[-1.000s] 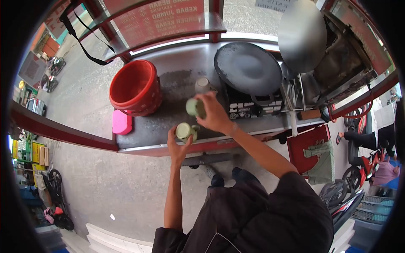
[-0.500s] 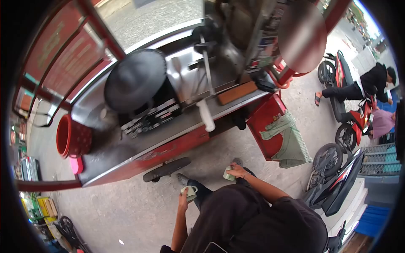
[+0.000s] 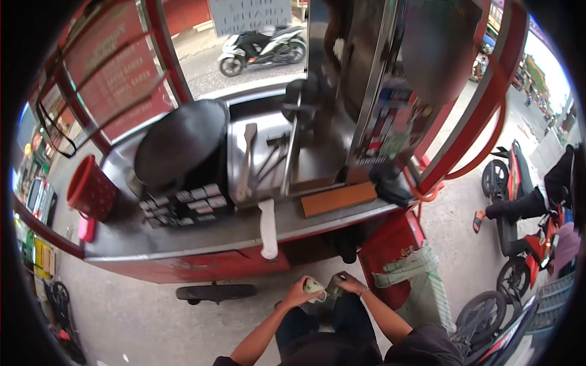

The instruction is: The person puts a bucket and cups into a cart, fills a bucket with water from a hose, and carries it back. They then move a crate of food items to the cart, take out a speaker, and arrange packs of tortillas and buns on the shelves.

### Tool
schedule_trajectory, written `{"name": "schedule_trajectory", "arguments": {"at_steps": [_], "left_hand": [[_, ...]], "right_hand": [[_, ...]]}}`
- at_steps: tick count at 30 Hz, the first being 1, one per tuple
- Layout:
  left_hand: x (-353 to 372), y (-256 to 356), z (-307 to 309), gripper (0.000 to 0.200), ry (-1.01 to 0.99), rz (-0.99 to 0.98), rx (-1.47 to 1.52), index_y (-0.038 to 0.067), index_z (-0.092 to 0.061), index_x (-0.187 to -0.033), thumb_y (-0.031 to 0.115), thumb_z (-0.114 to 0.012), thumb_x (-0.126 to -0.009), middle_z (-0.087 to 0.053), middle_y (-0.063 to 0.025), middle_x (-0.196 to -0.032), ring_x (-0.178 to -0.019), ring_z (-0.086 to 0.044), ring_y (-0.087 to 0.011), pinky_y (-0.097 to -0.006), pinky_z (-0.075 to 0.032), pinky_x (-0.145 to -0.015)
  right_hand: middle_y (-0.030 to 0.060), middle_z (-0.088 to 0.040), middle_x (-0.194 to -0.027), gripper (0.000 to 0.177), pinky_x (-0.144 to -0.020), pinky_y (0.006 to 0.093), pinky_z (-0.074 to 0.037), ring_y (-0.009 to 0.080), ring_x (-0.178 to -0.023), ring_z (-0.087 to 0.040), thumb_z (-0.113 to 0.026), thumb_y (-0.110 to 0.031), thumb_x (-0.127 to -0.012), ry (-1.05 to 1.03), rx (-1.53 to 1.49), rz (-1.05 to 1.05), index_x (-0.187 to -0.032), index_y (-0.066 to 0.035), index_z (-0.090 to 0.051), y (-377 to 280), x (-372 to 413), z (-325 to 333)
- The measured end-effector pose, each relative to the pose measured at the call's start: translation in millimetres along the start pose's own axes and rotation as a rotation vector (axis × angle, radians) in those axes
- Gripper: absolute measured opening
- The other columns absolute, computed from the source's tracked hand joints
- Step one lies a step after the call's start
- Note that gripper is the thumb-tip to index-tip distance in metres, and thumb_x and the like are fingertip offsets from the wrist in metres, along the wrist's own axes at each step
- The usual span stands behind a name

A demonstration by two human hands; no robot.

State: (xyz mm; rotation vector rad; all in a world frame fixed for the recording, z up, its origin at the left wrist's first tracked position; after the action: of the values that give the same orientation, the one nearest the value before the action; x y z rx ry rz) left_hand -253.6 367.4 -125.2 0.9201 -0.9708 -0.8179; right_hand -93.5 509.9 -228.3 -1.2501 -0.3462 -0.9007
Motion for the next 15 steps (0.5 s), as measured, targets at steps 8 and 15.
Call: {"name": "schedule_trajectory", "arguments": {"at_steps": [8, 15], "left_hand": [[-157.2, -96.0, -6.9, 0.059, 0.207, -0.299, 0.074, 0.003, -0.048, -0.119, 0.023, -0.078, -0.072, -0.062, -0.0103, -0.101, -0.095, -0.059, -0.016, -0.0307, -0.049, -0.083], [-185.5, -133.0, 3.9, 0.052, 0.523, -0.532, -0.011, 0.003, -0.049, -0.116, 0.022, -0.075, -0.075, -0.063, -0.013, -0.1, -0.093, -0.061, -0.0207, -0.032, -0.048, -0.082]], "right_hand": [[0.0062, -0.052, -0.123, 0.056, -0.099, 0.0281, -0.036, 0.0158, -0.114, -0.048, -0.063, -0.016, -0.08, -0.09, -0.138, 0.702, -0.133, -0.007, -0.045, -41.0, -147.2, 64.3], [0.0085, -0.053, -0.12, 0.058, -0.094, 0.0309, -0.041, 0.0177, -0.111, -0.05, -0.067, -0.016, -0.078, 0.037, -0.201, 0.795, -0.13, -0.007, -0.045, -30.1, -209.3, 49.3]]}}
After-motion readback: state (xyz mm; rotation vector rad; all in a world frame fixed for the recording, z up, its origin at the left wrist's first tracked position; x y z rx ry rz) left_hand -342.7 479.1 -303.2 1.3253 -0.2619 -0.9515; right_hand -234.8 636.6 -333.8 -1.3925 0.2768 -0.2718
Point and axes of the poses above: each hand's wrist, its own x-axis away from the middle knuckle, its own z-axis out of the back of the hand, y = z × x, the point moved 8 cm from there along -x, towards the middle knuckle
